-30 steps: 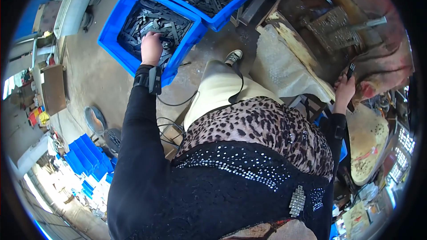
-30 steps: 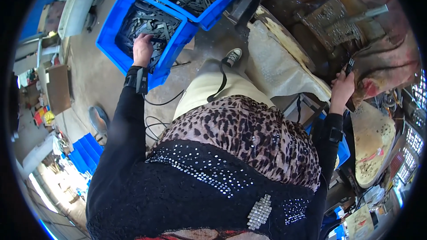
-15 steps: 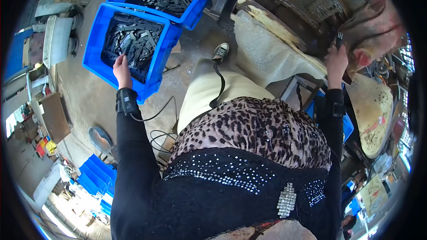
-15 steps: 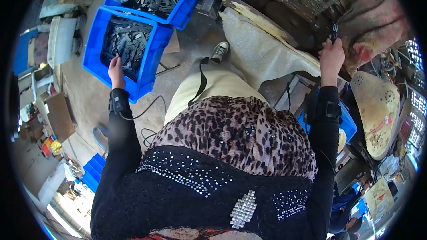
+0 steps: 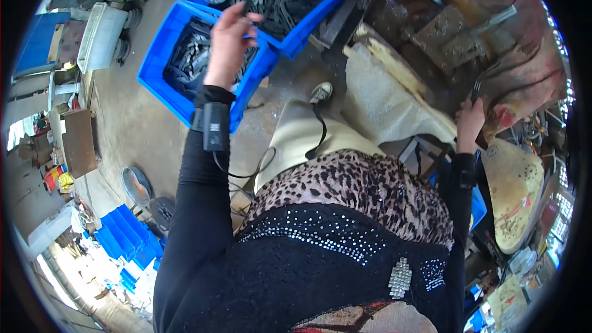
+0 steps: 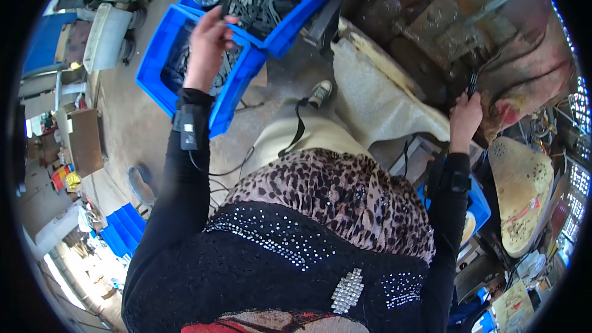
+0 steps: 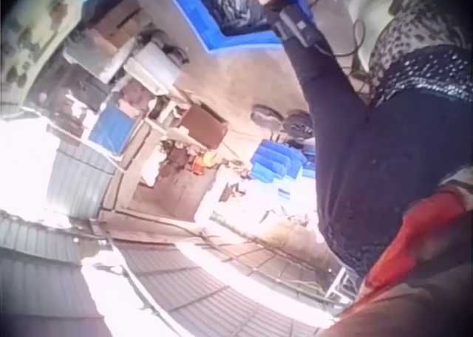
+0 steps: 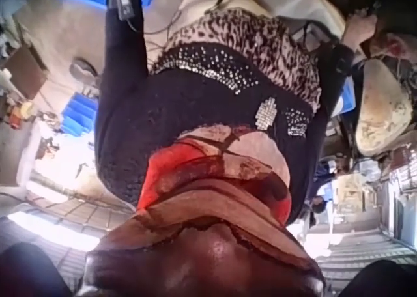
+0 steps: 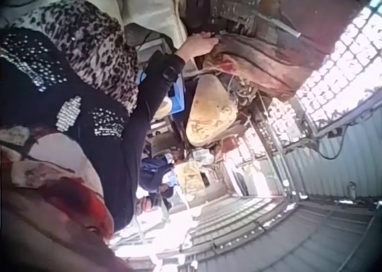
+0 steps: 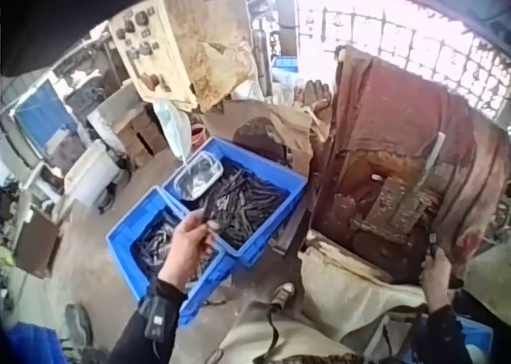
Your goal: The person picks up metal pieces from a blue bin, grinds them one at a time in a machine, and then stacks the finished pieces into a different blue bin.
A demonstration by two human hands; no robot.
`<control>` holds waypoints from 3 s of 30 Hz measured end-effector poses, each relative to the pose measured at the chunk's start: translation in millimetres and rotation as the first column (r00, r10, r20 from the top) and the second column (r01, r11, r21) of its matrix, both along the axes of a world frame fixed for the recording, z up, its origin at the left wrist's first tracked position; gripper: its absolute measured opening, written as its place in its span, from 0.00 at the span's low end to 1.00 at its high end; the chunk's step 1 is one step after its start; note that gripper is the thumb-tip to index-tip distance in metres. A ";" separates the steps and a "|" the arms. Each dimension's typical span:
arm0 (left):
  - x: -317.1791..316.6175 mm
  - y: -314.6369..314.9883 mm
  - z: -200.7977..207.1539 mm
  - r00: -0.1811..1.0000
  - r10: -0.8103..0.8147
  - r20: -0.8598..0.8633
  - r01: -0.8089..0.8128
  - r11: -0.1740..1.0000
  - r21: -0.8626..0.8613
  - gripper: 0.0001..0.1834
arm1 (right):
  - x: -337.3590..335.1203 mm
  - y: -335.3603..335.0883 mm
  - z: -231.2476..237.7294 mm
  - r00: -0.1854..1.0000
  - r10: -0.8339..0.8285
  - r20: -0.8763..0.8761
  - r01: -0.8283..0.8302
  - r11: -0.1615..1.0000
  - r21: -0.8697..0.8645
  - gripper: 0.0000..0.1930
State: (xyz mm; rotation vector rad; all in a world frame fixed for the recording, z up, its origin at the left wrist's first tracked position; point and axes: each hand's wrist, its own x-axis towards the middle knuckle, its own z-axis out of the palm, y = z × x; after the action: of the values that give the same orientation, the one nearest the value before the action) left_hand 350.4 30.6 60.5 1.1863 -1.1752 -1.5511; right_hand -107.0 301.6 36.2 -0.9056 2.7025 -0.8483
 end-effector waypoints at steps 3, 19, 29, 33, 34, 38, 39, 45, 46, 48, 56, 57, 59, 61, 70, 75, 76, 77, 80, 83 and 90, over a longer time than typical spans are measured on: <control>-49.4 -2.3 8.6 0.979 -0.162 -0.123 0.151 0.984 -0.094 0.25 | -5.6 0.1 -9.2 0.999 -0.042 0.015 0.042 0.999 0.026 0.08; -223.7 8.5 8.7 0.851 -0.270 0.450 0.524 0.407 -0.748 0.13 | 20.9 -11.4 10.8 0.983 -0.068 -0.171 0.118 0.946 0.303 0.10; -236.4 15.0 -11.3 0.646 -0.078 0.760 0.735 0.333 -0.591 0.10 | 19.8 -7.7 33.5 0.890 -0.091 0.446 0.135 0.988 -0.068 0.09; -237.8 14.8 -15.8 0.616 -0.058 0.785 0.747 0.358 -0.560 0.10 | 11.1 -0.7 27.0 0.824 -0.067 0.562 0.174 0.975 -0.138 0.08; -239.9 14.6 -17.1 0.625 -0.063 0.778 0.746 0.340 -0.572 0.10 | 9.6 0.0 26.7 0.824 -0.065 0.563 0.171 0.975 -0.138 0.08; -239.6 15.6 -19.8 0.638 -0.068 0.767 0.742 0.321 -0.589 0.09 | 7.2 4.4 27.0 0.781 -0.010 0.625 0.177 0.962 -0.206 0.07; -238.8 15.6 -20.0 0.635 -0.068 0.770 0.743 0.327 -0.584 0.09 | 8.0 4.0 26.4 0.776 -0.008 0.631 0.181 0.961 -0.210 0.07; -236.7 16.8 -16.3 0.604 -0.033 0.797 0.758 0.334 -0.560 0.09 | 8.5 2.9 23.2 0.787 -0.005 0.617 0.188 0.954 -0.233 0.07; -237.3 17.5 -17.2 0.602 -0.039 0.798 0.761 0.331 -0.558 0.09 | 9.2 2.7 22.1 0.787 0.010 0.616 0.173 0.956 -0.237 0.07; -237.7 17.4 -18.9 0.602 -0.053 0.796 0.765 0.323 -0.557 0.08 | 9.9 3.6 23.8 0.807 -0.009 0.591 0.181 0.956 -0.233 0.07; -234.5 17.0 -21.3 0.583 -0.057 0.811 0.785 0.297 -0.543 0.07 | -26.7 -43.5 89.8 0.932 0.047 0.360 0.141 0.868 -0.476 0.12; -231.3 16.3 -22.8 0.584 -0.048 0.810 0.780 0.308 -0.545 0.07 | -28.2 -63.0 103.0 0.985 0.026 0.170 0.062 0.871 -0.488 0.12; -231.0 16.6 -21.6 0.580 -0.055 0.813 0.784 0.306 -0.540 0.07 | -32.0 -94.7 133.9 0.999 0.004 -0.039 -0.022 0.873 -0.487 0.13; -232.6 18.9 -17.5 0.585 -0.056 0.809 0.781 0.306 -0.544 0.07 | -38.9 -117.7 156.5 0.904 0.022 -0.426 -0.227 0.871 -0.437 0.17; -233.6 26.3 -9.3 0.561 -0.049 0.826 0.799 0.292 -0.525 0.03 | -38.9 -170.7 178.3 0.797 0.078 -0.599 -0.124 0.992 -0.037 0.21; -233.6 29.2 -8.3 0.554 -0.049 0.831 0.805 0.286 -0.520 0.02 | -43.7 -173.0 175.4 0.759 0.086 -0.646 -0.117 0.993 -0.005 0.19; -234.3 30.0 -9.9 0.550 -0.051 0.833 0.807 0.288 -0.515 0.02 | -43.6 -172.8 173.6 0.763 0.086 -0.641 -0.120 0.993 -0.010 0.19; -235.6 30.2 -11.6 0.547 -0.062 0.835 0.814 0.273 -0.513 0.02 | -44.0 -172.1 171.5 0.767 0.086 -0.636 -0.123 0.992 -0.014 0.18; -234.4 26.3 -15.5 0.549 -0.084 0.832 0.817 0.264 -0.512 0.05 | -43.2 -177.8 172.2 0.790 0.076 -0.608 -0.081 0.997 0.019 0.18; -234.4 27.0 -6.0 0.535 -0.092 0.840 0.831 0.238 -0.503 0.05 | -44.2 -178.4 176.3 0.801 0.066 -0.595 -0.061 0.998 0.029 0.17; -219.2 34.0 -10.9 0.557 -0.057 0.829 0.817 0.220 -0.534 0.04 | -22.5 -164.8 193.1 0.778 0.062 -0.625 -0.068 0.998 0.015 0.17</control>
State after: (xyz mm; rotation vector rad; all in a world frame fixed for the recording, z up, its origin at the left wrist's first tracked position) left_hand 131.2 64.7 49.6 0.4904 -2.6879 -0.4011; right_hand -129.5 136.9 229.2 -1.5047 3.1787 -0.6147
